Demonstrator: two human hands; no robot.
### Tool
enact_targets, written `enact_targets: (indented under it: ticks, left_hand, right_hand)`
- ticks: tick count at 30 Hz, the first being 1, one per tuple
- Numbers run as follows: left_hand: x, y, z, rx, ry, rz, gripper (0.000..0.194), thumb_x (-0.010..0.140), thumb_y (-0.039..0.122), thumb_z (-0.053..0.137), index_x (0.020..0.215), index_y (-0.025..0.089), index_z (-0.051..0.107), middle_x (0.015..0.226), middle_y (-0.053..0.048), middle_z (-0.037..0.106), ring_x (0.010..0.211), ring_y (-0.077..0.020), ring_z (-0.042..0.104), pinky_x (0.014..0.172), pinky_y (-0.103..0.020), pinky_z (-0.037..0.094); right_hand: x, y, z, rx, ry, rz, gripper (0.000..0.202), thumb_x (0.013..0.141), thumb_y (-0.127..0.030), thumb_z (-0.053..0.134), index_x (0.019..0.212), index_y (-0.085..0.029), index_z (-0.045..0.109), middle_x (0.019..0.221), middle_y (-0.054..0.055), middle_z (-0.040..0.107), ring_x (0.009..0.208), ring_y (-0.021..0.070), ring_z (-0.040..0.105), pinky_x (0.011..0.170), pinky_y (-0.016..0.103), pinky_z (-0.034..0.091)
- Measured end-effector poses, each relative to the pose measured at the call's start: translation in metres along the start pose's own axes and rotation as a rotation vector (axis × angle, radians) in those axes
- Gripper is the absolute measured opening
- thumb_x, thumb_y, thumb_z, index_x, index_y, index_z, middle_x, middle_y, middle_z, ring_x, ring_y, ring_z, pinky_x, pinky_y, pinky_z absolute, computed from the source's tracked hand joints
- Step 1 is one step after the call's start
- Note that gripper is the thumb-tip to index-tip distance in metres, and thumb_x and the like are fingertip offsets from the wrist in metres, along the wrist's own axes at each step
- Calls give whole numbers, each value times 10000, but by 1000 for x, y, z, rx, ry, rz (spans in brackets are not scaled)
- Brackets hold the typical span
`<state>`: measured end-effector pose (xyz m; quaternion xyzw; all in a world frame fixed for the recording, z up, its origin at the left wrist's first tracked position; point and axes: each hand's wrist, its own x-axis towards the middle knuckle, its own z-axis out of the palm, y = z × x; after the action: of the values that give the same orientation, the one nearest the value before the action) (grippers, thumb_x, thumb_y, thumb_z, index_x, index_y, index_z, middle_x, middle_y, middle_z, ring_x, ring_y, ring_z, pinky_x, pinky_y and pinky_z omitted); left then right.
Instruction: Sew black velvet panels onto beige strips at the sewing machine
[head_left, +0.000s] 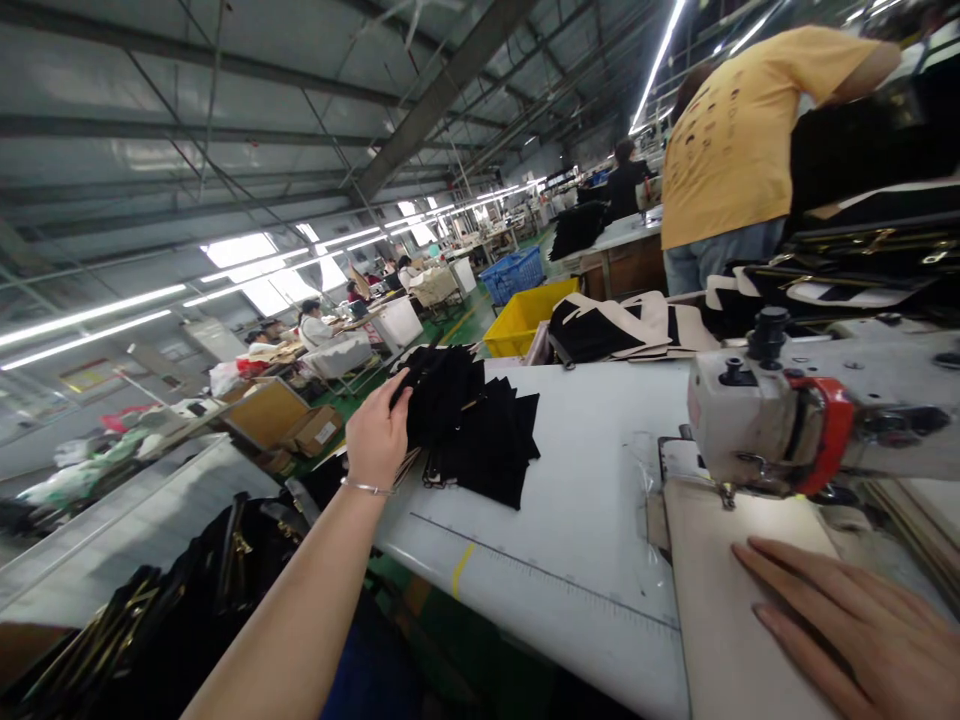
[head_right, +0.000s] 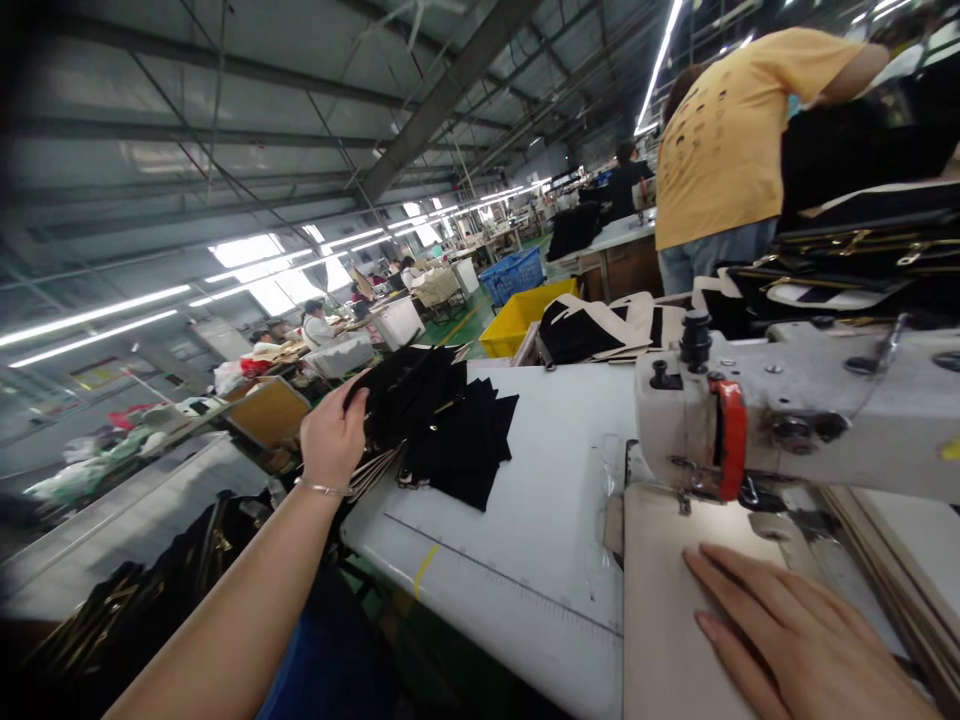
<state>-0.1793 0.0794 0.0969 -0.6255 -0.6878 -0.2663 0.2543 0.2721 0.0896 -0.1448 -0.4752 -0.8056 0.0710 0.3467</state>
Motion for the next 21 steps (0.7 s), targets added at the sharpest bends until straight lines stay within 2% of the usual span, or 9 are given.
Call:
enact_targets:
  ticks: [2,5,7,8,11,13,15,18,21]
  left_hand:
    - [-29,44,-4,-71,-41,139,400,997,358,385,1335,201,530,1324,-56,595,1202,-215,569,1059,-371,420]
    - [-84,111,6,-310,-461,406,372,990,361,422,1267,175,588,1214,-53,667,1077,-193,637,964,-320,497]
    - [-108,141,22,-513,-722,556,359,986,406,421,1151,195,660,1094,-34,711,986,-174,661,883,-283,528]
    - [-113,150,34,-586,-777,577,365,998,398,386,1111,207,675,1053,-28,715,964,-165,657,872,-277,525]
    - [-97,158,80,-586,-652,444,359,1021,300,314,1155,195,630,1112,-60,660,1047,-179,594,975,-349,454]
    - [-76,158,113,-480,-584,342,291,984,304,436,1194,167,584,1157,-99,607,1107,-222,542,1011,-420,408]
    - [-61,159,138,-418,-617,309,281,892,339,606,1102,151,608,1070,-103,600,1062,-252,539,966,-437,424]
    - [-56,167,148,-437,-678,337,185,819,319,691,884,160,619,924,-61,588,938,-226,556,865,-369,464]
    - [-66,179,134,-611,-714,345,124,867,271,628,946,181,596,955,-33,599,904,-180,567,829,-306,470]
  right_hand:
    - [4,-1,-7,-151,-90,-120,559,834,-588,545,1342,-355,528,1312,15,576,1150,296,548,984,524,400]
    - [13,-16,-23,-294,-138,-149,510,906,-507,481,1375,-309,489,1348,34,548,1215,291,497,983,520,383]
    - [19,-27,-31,-315,-148,-161,460,932,-453,454,1355,-281,509,1355,40,542,1231,264,486,1016,495,358]
    - [22,-32,-33,-319,-153,-161,443,942,-428,443,1350,-270,512,1361,41,538,1238,251,482,1032,485,344]
    - [24,-38,-37,-319,-164,-151,426,953,-387,427,1350,-255,508,1364,50,537,1244,237,480,1050,474,325]
    - [23,-39,-38,-314,-157,-144,423,953,-381,428,1349,-255,508,1358,55,542,1240,241,486,1040,476,332]
    - [23,-40,-39,-309,-150,-142,416,953,-370,428,1344,-253,509,1356,56,544,1233,241,491,1031,475,337]
    - [25,-43,-41,-304,-150,-141,404,955,-341,423,1339,-247,510,1357,54,541,1228,236,490,1020,467,342]
    - [25,-46,-43,-300,-155,-130,402,954,-328,423,1339,-250,509,1358,54,540,1225,242,490,1012,461,347]
